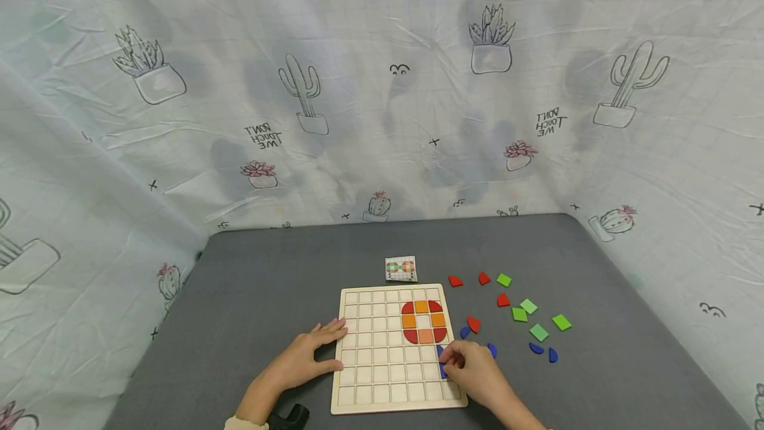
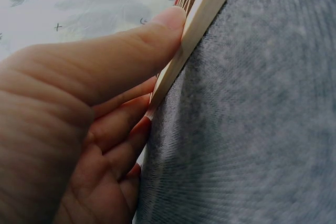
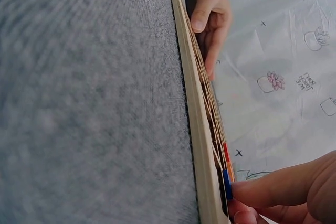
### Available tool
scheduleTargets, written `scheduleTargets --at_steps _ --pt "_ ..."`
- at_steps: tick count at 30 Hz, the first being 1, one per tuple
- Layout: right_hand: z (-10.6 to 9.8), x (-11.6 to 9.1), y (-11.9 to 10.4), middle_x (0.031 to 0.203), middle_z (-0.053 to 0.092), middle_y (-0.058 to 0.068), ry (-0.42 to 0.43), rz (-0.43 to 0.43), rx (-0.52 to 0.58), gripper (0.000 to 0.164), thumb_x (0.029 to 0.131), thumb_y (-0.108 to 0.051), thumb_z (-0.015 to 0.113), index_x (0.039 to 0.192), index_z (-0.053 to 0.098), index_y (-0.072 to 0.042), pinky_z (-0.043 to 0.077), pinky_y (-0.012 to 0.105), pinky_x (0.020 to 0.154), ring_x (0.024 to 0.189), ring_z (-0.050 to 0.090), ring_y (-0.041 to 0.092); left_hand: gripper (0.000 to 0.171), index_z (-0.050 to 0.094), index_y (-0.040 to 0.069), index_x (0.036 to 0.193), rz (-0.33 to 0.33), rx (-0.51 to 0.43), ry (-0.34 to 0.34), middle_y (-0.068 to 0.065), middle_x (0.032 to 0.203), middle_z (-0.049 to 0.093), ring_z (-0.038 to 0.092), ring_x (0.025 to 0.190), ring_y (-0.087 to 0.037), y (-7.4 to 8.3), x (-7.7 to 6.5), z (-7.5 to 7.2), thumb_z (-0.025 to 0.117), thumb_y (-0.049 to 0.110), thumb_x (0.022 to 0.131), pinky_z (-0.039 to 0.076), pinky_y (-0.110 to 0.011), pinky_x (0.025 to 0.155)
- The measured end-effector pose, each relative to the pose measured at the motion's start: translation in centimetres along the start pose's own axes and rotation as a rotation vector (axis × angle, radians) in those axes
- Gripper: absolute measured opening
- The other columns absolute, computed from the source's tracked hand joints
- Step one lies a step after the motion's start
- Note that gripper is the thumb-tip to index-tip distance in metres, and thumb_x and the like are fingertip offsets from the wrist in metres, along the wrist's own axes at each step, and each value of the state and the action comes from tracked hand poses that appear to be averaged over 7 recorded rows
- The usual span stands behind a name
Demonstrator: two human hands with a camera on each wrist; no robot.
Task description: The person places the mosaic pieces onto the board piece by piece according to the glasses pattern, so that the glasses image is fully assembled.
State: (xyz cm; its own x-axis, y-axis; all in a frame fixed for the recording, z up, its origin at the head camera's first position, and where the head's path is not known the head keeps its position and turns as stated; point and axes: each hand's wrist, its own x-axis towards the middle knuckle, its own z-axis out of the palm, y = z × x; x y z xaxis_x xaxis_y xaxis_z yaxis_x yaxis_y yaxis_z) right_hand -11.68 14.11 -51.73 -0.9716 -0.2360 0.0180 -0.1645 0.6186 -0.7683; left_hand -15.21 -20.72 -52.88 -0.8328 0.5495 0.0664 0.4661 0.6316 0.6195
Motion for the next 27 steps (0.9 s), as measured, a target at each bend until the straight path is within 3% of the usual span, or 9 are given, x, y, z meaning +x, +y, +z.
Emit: scheduleTargets --at_steps 11,27 --pt "-0.3 0.0 0.2 0.068 0.059 -0.006 -0.004 -0.003 0.023 0.008 0.078 -0.004 0.073 0.079 0.067 -0.009 0.044 0.017 0.048 0.057 0.049 -0.001 0.068 0.05 0.011 0.139 -0.001 -0.004 0.001 -0.005 0.149 0.041 0.035 0.138 -0.028 -0.1 -0.1 0.0 0.066 0.046 0.083 0.027 -0.056 0.111" --pt "-4.1 0.0 1.6 0.082 0.068 -0.001 0.104 0.104 0.064 0.013 0.079 -0.005 0.073 0.091 0.069 -0.007 0.05 0.019 0.057 0.07 0.06 0.005 0.066 0.051 0.011 0.138 0.008 0.007 0.008 -0.007 0.148 0.042 0.036 0.137 -0.029 0.1 -0.1 -0.1 0.067 0.045 0.084 0.028 -0.056 0.11"
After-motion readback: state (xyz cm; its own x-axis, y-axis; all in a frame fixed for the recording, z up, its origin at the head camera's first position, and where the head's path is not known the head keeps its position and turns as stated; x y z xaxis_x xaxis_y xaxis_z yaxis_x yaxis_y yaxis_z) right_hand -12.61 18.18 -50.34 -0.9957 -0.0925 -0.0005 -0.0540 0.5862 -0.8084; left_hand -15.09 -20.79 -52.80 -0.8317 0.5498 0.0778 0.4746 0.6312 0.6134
